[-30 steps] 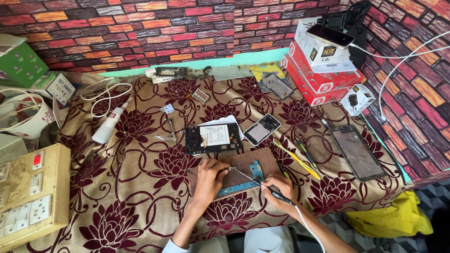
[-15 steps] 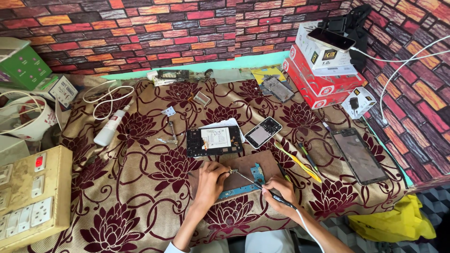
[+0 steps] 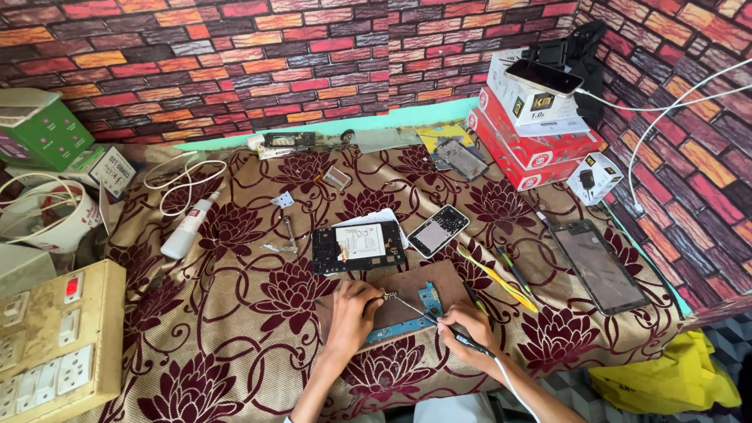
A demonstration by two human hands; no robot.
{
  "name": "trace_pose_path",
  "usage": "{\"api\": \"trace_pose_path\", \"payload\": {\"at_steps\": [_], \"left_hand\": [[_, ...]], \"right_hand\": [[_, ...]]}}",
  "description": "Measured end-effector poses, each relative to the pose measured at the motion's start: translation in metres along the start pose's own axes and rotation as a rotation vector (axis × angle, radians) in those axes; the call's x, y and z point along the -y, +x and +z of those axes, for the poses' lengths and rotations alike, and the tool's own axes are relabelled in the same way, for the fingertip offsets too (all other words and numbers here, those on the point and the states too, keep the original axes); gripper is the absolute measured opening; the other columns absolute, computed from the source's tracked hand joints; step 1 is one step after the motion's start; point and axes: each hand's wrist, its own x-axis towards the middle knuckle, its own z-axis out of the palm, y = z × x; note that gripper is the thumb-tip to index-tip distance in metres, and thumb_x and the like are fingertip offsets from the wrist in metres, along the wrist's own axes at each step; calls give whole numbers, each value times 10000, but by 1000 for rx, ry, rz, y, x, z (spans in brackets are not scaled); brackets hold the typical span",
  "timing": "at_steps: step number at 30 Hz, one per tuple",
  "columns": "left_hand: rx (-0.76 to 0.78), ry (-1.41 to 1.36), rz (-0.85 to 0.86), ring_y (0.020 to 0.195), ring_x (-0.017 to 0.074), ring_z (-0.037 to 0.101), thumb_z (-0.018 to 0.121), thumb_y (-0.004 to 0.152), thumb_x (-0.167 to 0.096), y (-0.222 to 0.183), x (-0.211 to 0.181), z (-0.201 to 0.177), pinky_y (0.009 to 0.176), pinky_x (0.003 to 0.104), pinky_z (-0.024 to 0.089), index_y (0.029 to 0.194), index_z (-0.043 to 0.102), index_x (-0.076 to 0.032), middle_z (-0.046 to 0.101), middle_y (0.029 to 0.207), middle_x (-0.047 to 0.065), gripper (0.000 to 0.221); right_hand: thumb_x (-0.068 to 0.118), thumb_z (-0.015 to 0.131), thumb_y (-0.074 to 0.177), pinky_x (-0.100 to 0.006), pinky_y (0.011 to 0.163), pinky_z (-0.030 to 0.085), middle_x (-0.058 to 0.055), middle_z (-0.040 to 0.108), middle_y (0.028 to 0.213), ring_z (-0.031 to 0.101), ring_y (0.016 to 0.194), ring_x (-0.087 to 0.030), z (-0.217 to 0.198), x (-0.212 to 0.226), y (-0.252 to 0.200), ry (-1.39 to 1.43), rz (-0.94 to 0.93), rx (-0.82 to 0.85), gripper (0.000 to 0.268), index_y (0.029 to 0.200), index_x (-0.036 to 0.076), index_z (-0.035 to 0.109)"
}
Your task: The person disassembles a smartphone, removes the battery, and uses a screwdriver and a yellow plastic pry tool to manipulate internal components on a workbench. They then place the phone aside and begin working on a separate blue circuit board, using the screwdriver to adjust small parts.
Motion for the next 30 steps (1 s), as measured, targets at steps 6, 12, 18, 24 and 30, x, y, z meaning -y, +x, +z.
{"api": "trace_pose_path", "payload": {"at_steps": [6,12,18,24,30], "left_hand": [[2,-13,-5,1019,233,609,743,846,-73,-1,-1,0,942,428,436,987,792,-61,741,1019,68,150],[10,-4,-13,1002,230,606,739,853,-78,0,1,1,928,424,441,995,787,-60,740,1021,64,151],[13,10,-25,1002,230,605,749,843,-80,1,1,2,935,428,442,978,787,-61,743,1015,63,142],[-8,3,-3,1009,235,610,754,837,-76,2,-1,0,942,432,437,978,792,-65,742,1018,67,147],[4,-8,-6,1012,241,604,748,845,-74,0,-5,-5,935,422,431,973,783,-53,741,1007,64,135]], "right_hand": [[49,730,814,-278,518,490,-83,706,711,612,568,-128,3,-6,-4,2,-19,-11,97,755,45,654],[52,733,825,-276,499,497,-86,704,711,616,567,-126,6,-14,-10,15,-3,-16,99,760,45,659],[73,740,820,-267,458,485,-74,696,671,584,522,-121,8,-21,-13,-1,56,7,123,730,51,659],[70,730,809,-283,428,460,-79,684,641,563,491,-130,7,-17,-10,14,145,31,106,724,45,672],[69,724,839,-262,502,478,-73,698,699,590,553,-113,8,-19,-11,3,-41,-26,107,759,56,654]]}}
